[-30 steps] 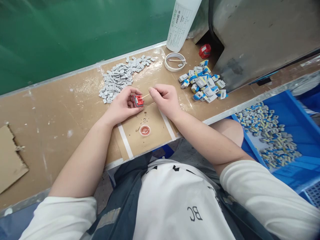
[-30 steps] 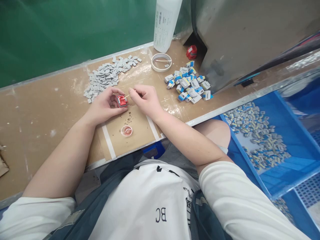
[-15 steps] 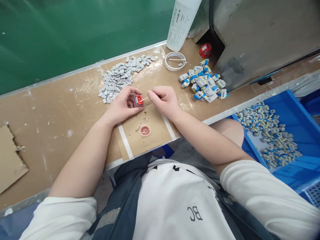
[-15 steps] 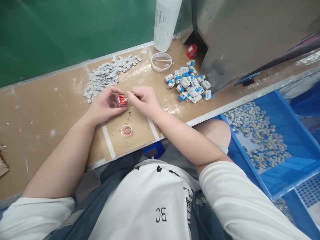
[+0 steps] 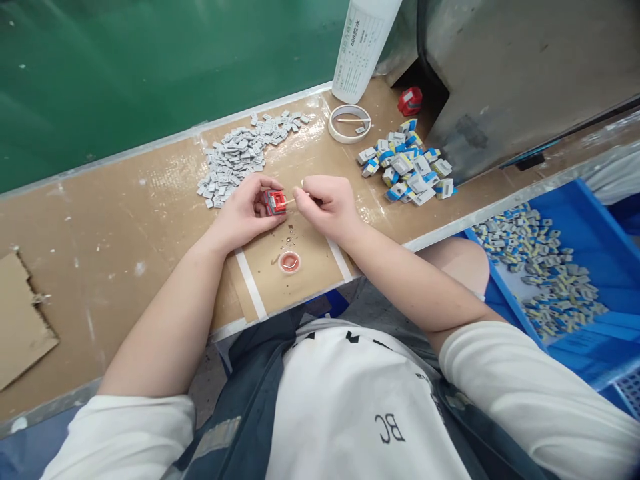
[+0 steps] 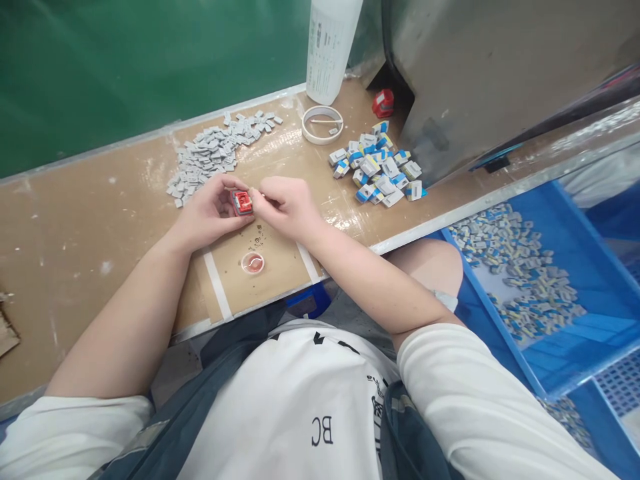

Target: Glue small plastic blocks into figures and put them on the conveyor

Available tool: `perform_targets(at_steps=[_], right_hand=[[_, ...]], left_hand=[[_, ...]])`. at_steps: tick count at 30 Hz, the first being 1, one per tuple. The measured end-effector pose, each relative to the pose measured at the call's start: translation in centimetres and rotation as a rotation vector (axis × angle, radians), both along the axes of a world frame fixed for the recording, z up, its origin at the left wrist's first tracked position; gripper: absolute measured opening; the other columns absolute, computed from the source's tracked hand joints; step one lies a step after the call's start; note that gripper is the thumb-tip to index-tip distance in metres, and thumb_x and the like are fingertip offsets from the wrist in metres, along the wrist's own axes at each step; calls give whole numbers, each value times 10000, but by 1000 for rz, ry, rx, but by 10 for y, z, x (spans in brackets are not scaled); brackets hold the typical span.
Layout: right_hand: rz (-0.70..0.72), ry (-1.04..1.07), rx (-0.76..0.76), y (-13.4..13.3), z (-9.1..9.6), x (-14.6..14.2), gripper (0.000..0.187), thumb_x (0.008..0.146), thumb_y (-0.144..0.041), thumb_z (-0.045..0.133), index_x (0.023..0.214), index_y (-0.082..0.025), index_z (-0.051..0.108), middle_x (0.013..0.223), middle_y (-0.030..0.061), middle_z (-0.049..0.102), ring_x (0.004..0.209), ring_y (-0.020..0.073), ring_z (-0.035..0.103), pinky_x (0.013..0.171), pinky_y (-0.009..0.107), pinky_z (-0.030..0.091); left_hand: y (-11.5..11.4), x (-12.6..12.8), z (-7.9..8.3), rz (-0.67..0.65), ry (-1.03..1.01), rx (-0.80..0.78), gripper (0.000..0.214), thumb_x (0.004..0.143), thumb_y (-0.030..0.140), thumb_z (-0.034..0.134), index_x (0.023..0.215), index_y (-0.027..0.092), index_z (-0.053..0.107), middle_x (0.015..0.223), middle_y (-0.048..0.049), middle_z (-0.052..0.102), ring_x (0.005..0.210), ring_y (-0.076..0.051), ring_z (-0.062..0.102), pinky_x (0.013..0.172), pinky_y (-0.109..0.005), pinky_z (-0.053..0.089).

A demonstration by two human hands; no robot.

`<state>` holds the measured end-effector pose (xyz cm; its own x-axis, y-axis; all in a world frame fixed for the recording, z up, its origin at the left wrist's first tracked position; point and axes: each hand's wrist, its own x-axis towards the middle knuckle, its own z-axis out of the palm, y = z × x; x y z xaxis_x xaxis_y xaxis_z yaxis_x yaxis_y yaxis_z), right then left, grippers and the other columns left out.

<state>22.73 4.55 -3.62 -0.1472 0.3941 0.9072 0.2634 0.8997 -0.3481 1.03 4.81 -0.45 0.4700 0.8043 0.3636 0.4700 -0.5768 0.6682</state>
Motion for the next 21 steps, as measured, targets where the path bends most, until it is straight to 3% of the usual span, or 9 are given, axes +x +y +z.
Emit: perform_targets(at_steps=[2,4,6,9,15,21], right_hand=[[180,-47,33,-8,3,4,487,1048,-286,494,634,-145,280,610,-17,244,588,49,225,609,245,216],[404,-190,32,-14,4,7,490,1047,-271,477,629,-153,252,607,-16,232,582,52,220,602,247,222],[534,-356,12,-18,4,8,476,1021,-226,482,625,-156,229,595,-19,222,576,55,215,601,250,225],[548,-481,10,-18,2,6,435,949,-143,518,606,-146,252,573,-24,248,570,50,223,600,245,225],[526,-531,3,-15,-1,5,405,876,-96,564,591,-135,278,568,-30,257,568,42,217,589,240,211],[565,-408,-51,-13,-2,7,483,967,-185,537,597,-146,229,581,-19,209,563,49,194,573,254,193]], left_hand=[[0,0,-1,-10,-9,-3,525,770,328,850,1225,226,611,1125,-60,636,850,-168,647,685,-284,517],[1,-1,-1,-28,-16,-9,530,769,317,847,1233,223,608,1126,-61,640,856,-172,650,690,-287,519],[1,-1,-2,-44,-24,-15,529,768,296,838,1236,218,604,1128,-61,638,857,-172,647,689,-289,517],[1,-2,-3,-45,-27,-3,512,766,265,826,1228,213,612,1174,-69,626,861,-166,633,687,-286,511],[1,-2,-4,-51,-32,12,482,776,256,819,1217,223,628,1221,-78,604,880,-167,611,716,-302,529],[1,-3,-4,-52,-21,28,467,782,243,805,1213,219,628,1222,-75,609,880,-164,610,718,-304,531]])
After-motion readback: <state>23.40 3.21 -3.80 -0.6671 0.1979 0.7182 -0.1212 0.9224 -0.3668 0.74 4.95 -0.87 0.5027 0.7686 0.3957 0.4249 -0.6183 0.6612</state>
